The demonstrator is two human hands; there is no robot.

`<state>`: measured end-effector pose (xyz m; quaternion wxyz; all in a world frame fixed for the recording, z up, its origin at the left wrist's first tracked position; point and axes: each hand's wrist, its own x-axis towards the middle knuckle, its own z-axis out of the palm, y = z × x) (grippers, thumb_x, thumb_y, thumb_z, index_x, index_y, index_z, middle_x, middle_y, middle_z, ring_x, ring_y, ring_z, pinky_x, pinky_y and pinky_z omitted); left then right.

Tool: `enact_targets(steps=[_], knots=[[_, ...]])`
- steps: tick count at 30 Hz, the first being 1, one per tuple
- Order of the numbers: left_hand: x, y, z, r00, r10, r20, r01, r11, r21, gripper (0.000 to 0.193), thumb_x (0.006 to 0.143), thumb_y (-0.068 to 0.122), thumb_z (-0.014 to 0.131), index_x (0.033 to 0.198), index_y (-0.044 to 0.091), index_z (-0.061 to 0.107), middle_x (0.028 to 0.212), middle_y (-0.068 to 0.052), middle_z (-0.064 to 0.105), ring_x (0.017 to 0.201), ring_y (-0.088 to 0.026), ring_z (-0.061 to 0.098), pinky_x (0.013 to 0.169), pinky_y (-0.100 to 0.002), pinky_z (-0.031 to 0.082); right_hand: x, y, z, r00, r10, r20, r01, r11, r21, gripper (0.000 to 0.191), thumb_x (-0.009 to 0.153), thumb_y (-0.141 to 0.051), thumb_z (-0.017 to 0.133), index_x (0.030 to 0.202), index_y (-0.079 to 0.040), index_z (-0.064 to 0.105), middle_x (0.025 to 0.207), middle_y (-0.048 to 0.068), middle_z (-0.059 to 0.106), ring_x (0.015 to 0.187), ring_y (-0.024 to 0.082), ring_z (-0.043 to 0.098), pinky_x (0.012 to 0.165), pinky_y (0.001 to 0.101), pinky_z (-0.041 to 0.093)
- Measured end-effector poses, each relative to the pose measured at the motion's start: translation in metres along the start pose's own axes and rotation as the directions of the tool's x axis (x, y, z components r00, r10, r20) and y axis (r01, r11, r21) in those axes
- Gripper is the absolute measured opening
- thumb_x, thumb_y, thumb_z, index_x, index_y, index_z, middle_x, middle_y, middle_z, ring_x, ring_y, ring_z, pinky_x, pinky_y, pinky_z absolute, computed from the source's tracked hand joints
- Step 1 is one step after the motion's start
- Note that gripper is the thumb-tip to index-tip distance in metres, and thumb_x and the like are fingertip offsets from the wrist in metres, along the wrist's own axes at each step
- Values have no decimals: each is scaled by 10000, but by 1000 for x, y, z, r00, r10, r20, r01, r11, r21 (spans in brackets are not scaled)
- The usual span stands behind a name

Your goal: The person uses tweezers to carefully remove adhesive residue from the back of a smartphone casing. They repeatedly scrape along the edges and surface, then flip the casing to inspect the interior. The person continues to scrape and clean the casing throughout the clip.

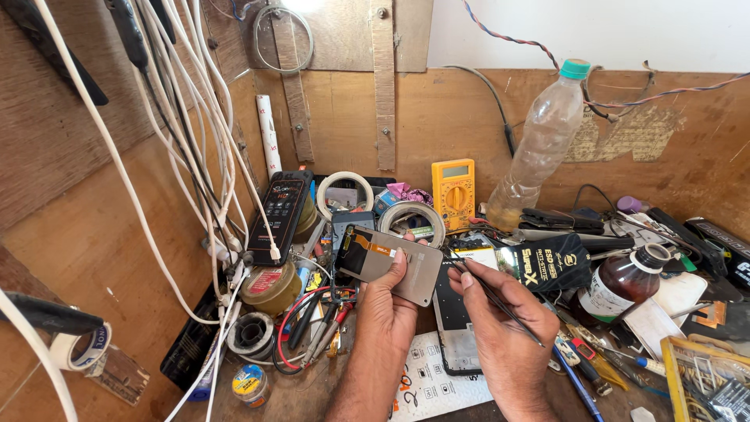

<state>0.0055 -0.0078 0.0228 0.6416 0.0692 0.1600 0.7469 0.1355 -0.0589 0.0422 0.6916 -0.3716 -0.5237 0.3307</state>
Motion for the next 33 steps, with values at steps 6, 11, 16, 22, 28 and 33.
enact_targets(steps=[6, 11, 16, 22, 28, 33], knots=[[1, 0, -1, 1000, 7, 0, -7, 1000, 10, 501, 887, -41, 624, 1374, 3, 518, 1201, -191, 717, 1137, -328, 698, 995, -465, 596, -2, 1, 1, 998, -60, 14, 60, 998, -31, 238, 938, 31, 668, 1162, 102, 706, 1042, 168, 777, 971, 182, 764, 910, 278, 620], [1, 0, 0, 1000, -4, -10, 4, 1000, 13, 497, 888, -44, 619, 1375, -4, 527, 1207, -201, 715, 1138, -330, 701, 997, -467, 597, 2, 2, -1, 993, -120, 5, 120, 989, -86, 229, 953, 26, 655, 1166, 98, 698, 1064, 167, 774, 980, 183, 767, 909, 280, 622], [-1, 1, 2, 1000, -7, -7, 7, 1000, 22, 493, 886, -42, 618, 1370, 0, 533, 1218, -198, 715, 1140, -326, 700, 996, -464, 594, 5, 0, -8, 998, -69, -8, 69, 998, -14, 225, 955, 34, 653, 1163, 106, 698, 1055, 181, 770, 968, 193, 761, 912, 287, 618], [-2, 1, 2, 1000, 5, -4, -5, 999, 42, 495, 888, -40, 625, 1374, -2, 535, 1226, -200, 715, 1141, -324, 697, 1003, -462, 589, 3, 1, -8, 999, -49, 22, 49, 999, -18, 205, 932, 46, 661, 1121, 110, 708, 1044, 176, 772, 963, 198, 771, 894, 290, 628], [-3, 2, 1, 1000, 5, -7, -4, 999, 43, 502, 883, -38, 625, 1373, 10, 527, 1213, -193, 720, 1140, -325, 699, 1001, -468, 587, 3, 2, -9, 999, -31, 44, 32, 999, -30, 203, 930, 47, 662, 1118, 100, 714, 1038, 165, 771, 964, 188, 767, 900, 281, 619], [-4, 2, 3, 1000, 14, 16, -14, 999, 40, 499, 884, -36, 625, 1371, 6, 527, 1197, -192, 724, 1138, -325, 696, 1004, -470, 585, 4, 2, -8, 998, -44, 49, 45, 999, -17, 193, 938, 43, 659, 1113, 99, 717, 1034, 158, 764, 966, 183, 765, 912, 283, 621]])
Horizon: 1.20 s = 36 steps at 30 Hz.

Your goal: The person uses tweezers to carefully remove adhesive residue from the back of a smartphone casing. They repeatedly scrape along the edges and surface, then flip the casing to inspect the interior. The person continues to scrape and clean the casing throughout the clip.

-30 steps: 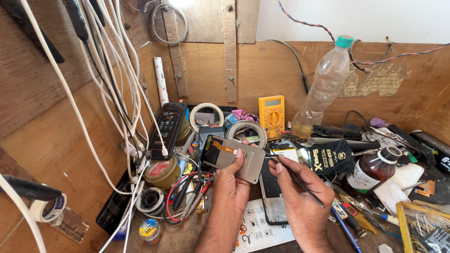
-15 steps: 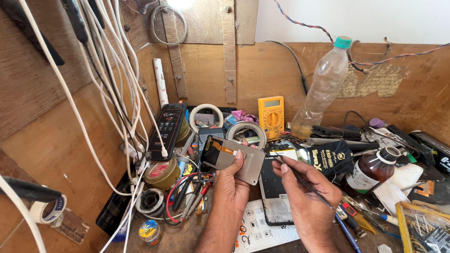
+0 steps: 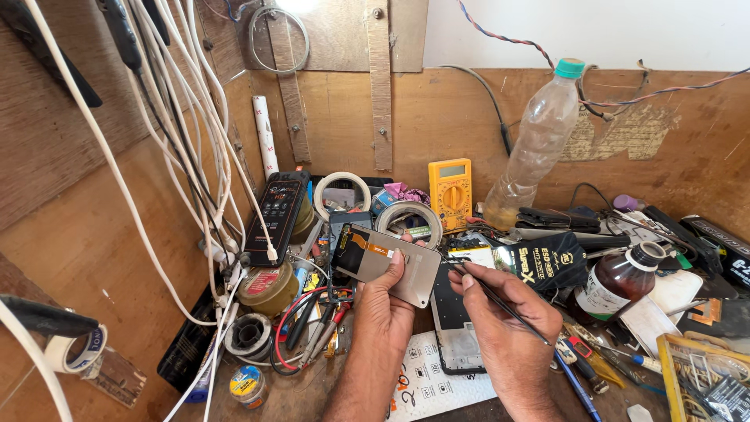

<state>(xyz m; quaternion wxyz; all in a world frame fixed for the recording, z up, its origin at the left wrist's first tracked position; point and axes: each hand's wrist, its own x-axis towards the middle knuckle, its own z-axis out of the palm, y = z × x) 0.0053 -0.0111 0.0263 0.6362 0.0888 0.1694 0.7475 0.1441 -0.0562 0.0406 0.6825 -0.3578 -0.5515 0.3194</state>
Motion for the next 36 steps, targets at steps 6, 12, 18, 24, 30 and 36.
enact_targets(steps=[6, 12, 18, 24, 30, 36], knots=[[-2, 0, 1, 1000, -7, -5, 7, 1000, 8, 474, 887, -40, 626, 1351, 5, 541, 1171, -184, 726, 1136, -321, 700, 1003, -467, 587, -1, 1, 0, 1000, -7, -3, 7, 1000, -20, 192, 940, 41, 661, 1115, 95, 720, 1029, 154, 766, 965, 180, 766, 906, 276, 618], [-2, 1, 1, 1000, -10, -19, 10, 1000, 13, 468, 887, -43, 626, 1345, 5, 547, 1164, -185, 732, 1137, -305, 701, 1000, -453, 591, -1, -1, 1, 1000, -25, -5, 24, 999, -49, 188, 927, 49, 672, 1102, 93, 727, 1024, 153, 767, 958, 180, 770, 893, 269, 621], [1, -1, -2, 1000, -3, -3, 3, 1000, 25, 461, 886, -49, 621, 1339, -4, 546, 1155, -196, 731, 1118, -319, 708, 988, -456, 595, -1, -3, 2, 1000, -4, -16, 3, 996, -93, 187, 923, 40, 676, 1096, 85, 731, 1004, 151, 776, 948, 177, 774, 874, 265, 618], [3, -2, -4, 1000, -13, -11, 13, 1000, 11, 473, 867, -64, 632, 1331, -22, 552, 1168, -198, 736, 1117, -333, 714, 986, -448, 604, 2, -3, 0, 999, -24, -40, 24, 1000, 5, 200, 946, 29, 661, 1128, 96, 711, 1029, 145, 773, 953, 181, 764, 895, 277, 617], [1, -1, -3, 998, 35, 44, -36, 999, 33, 484, 860, -45, 650, 1330, 17, 553, 1164, -199, 738, 1103, -300, 734, 969, -424, 617, 12, 4, -10, 995, 61, -73, -55, 995, 80, 233, 945, -43, 671, 1148, 70, 684, 979, 112, 742, 872, 152, 735, 811, 300, 638], [-4, 1, 1, 985, 56, 163, -74, 991, 108, 434, 878, -35, 664, 1301, -9, 571, 1149, -194, 726, 1071, -317, 734, 920, -461, 630, 24, 19, -31, 993, 96, -63, -97, 995, -5, 340, 1018, -274, 656, 1022, 61, 720, 827, 112, 702, 706, 137, 645, 628, 275, 548]])
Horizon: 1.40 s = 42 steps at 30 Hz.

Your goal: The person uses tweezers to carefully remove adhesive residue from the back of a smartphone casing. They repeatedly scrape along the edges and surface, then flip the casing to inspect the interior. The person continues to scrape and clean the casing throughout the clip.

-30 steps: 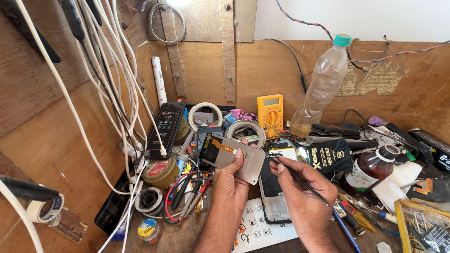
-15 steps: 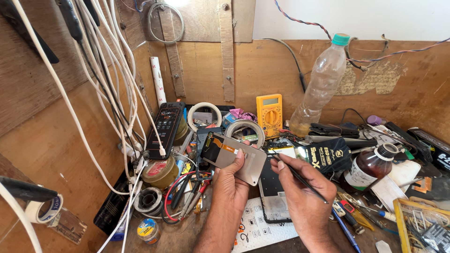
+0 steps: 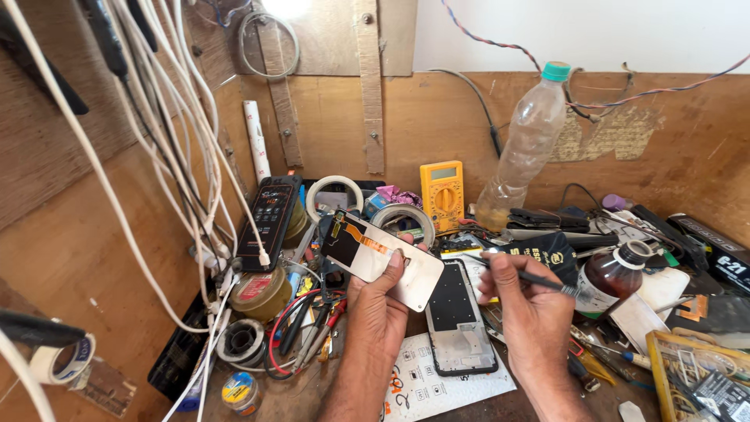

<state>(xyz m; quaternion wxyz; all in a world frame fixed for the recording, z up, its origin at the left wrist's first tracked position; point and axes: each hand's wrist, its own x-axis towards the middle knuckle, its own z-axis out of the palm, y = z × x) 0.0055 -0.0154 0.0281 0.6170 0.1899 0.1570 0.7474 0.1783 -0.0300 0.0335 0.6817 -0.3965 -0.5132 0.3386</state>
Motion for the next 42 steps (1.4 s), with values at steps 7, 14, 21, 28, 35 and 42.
enact_targets(steps=[7, 14, 21, 28, 35, 42], knots=[[-4, 4, 7, 1000, -23, 12, 22, 996, 83, 445, 884, -26, 656, 1321, -11, 572, 1173, -208, 736, 1057, -311, 736, 908, -453, 630, 7, 1, -6, 986, -94, 140, 111, 987, -119, 481, 1089, -397, 493, 888, 2, 669, 828, 24, 687, 812, 106, 654, 770, 249, 545], [-6, 4, 8, 999, -22, 34, 18, 993, 115, 463, 882, -37, 646, 1336, 0, 558, 1174, -216, 730, 1048, -324, 737, 894, -448, 634, 2, -17, 3, 972, -108, 210, 181, 911, -371, 189, 951, -181, 692, 986, -4, 748, 811, 38, 698, 739, 104, 617, 667, 244, 494], [-7, 4, 9, 999, -36, 22, 32, 989, 146, 453, 874, -54, 640, 1314, 5, 553, 1148, -223, 734, 1031, -330, 752, 879, -441, 639, 1, -30, 7, 928, -242, 284, 360, 781, -510, 131, 847, -99, 754, 940, -6, 760, 804, 66, 682, 683, 134, 669, 619, 287, 511], [-9, 6, 12, 999, -39, 29, 33, 982, 188, 436, 872, -60, 644, 1300, -23, 565, 1123, -223, 743, 990, -317, 756, 858, -433, 643, 1, -28, 6, 926, -228, 300, 364, 746, -557, 138, 834, -112, 761, 908, 4, 746, 752, 94, 621, 630, 168, 637, 580, 330, 496], [-8, 7, 12, 998, -50, 48, 36, 966, 255, 413, 871, -52, 655, 1278, -44, 583, 1127, -227, 755, 961, -292, 758, 837, -411, 644, 2, -26, 4, 949, -104, 297, 274, 736, -619, 161, 849, -128, 762, 870, 25, 719, 717, 86, 588, 552, 170, 591, 500, 329, 459], [-7, 3, 6, 998, 19, 68, -39, 947, 318, 377, 857, -65, 699, 1227, -57, 625, 1100, -217, 768, 975, -248, 748, 848, -377, 629, 0, -19, 6, 952, -96, 291, 268, 722, -638, 189, 804, -121, 763, 890, 34, 698, 758, 100, 609, 598, 192, 640, 521, 353, 512]])
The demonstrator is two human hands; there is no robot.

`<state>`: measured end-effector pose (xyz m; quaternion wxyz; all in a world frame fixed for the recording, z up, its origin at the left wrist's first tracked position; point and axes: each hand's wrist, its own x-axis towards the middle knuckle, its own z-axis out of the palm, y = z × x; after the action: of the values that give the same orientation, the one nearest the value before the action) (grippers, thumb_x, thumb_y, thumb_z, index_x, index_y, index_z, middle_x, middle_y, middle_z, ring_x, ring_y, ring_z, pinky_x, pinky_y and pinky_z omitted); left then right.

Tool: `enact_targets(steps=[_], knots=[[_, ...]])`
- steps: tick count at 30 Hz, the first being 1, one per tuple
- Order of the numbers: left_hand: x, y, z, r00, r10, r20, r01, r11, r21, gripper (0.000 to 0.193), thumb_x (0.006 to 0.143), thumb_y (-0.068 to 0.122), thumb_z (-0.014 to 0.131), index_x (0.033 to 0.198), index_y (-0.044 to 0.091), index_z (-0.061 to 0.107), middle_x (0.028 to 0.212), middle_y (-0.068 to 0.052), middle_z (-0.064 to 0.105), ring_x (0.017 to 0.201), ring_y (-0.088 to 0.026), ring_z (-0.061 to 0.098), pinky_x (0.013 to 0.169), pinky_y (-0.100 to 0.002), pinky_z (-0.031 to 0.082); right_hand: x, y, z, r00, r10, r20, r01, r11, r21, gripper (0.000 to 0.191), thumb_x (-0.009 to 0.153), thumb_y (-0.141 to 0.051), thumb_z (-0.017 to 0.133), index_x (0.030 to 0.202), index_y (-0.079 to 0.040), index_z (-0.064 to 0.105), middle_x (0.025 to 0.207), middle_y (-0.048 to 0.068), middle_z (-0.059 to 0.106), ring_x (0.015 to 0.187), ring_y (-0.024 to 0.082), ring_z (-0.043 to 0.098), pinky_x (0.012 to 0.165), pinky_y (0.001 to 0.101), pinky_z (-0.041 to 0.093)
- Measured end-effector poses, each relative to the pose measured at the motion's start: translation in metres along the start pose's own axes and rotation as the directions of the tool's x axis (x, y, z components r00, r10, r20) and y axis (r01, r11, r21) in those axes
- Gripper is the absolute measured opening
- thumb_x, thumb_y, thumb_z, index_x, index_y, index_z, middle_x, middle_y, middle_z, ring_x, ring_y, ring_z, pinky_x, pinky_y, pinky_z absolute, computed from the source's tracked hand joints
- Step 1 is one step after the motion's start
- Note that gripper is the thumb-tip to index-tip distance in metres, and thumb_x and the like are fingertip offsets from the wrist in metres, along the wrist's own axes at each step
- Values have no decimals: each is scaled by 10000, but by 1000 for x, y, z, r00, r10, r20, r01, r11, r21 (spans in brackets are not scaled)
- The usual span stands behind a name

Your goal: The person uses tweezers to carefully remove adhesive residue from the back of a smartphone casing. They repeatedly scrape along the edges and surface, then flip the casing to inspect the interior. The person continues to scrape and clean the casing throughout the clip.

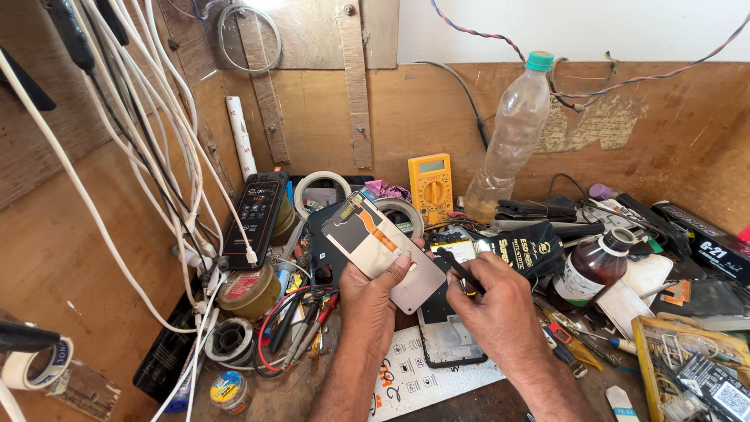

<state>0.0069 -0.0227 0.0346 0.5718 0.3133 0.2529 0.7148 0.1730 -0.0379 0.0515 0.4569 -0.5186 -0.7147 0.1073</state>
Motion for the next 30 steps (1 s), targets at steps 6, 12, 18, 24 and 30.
enact_targets(steps=[6, 12, 18, 24, 30], knots=[[-1, -1, 2, 999, -6, -48, 7, 1000, 20, 401, 833, -78, 690, 1225, -38, 618, 1082, -214, 779, 990, -251, 764, 842, -370, 629, 0, 0, 6, 997, 69, 32, -65, 992, -107, 211, 792, -132, 784, 854, 42, 682, 787, 137, 616, 666, 273, 651, 618, 406, 519], [-2, 2, 3, 999, 8, -48, -6, 999, 47, 383, 841, -80, 681, 1217, -50, 610, 1069, -220, 769, 946, -293, 759, 813, -399, 641, 1, 7, 5, 1000, 28, -2, -28, 998, -50, 191, 783, -111, 770, 868, 37, 685, 783, 105, 630, 660, 205, 667, 600, 367, 537], [-3, 3, -1, 999, -49, 3, 49, 991, -126, 437, 839, -45, 676, 1265, -23, 584, 1108, -221, 743, 963, -318, 756, 836, -445, 645, 0, 39, 14, 981, 145, -131, -114, 968, 222, 214, 924, -209, 702, 939, 4, 723, 720, 4, 698, 652, 97, 595, 606, 277, 506], [5, 0, -12, 987, -158, -4, 150, 944, -295, 427, 878, 13, 690, 1290, -44, 593, 1178, -186, 743, 1088, -302, 726, 950, -444, 616, 1, 41, 2, 855, 476, 208, -398, 341, 852, 461, 1033, -375, 547, 984, 56, 705, 786, 50, 590, 599, 105, 463, 491, 296, 414], [10, -6, -21, 981, -186, 48, 189, 886, -424, 408, 877, 25, 694, 1276, 7, 606, 1173, -164, 734, 1102, -292, 715, 975, -455, 596, -1, 17, -9, 885, 430, 176, -355, 380, 854, 637, 1157, -510, 459, 1175, 48, 766, 843, 88, 547, 607, 129, 443, 475, 298, 387]])
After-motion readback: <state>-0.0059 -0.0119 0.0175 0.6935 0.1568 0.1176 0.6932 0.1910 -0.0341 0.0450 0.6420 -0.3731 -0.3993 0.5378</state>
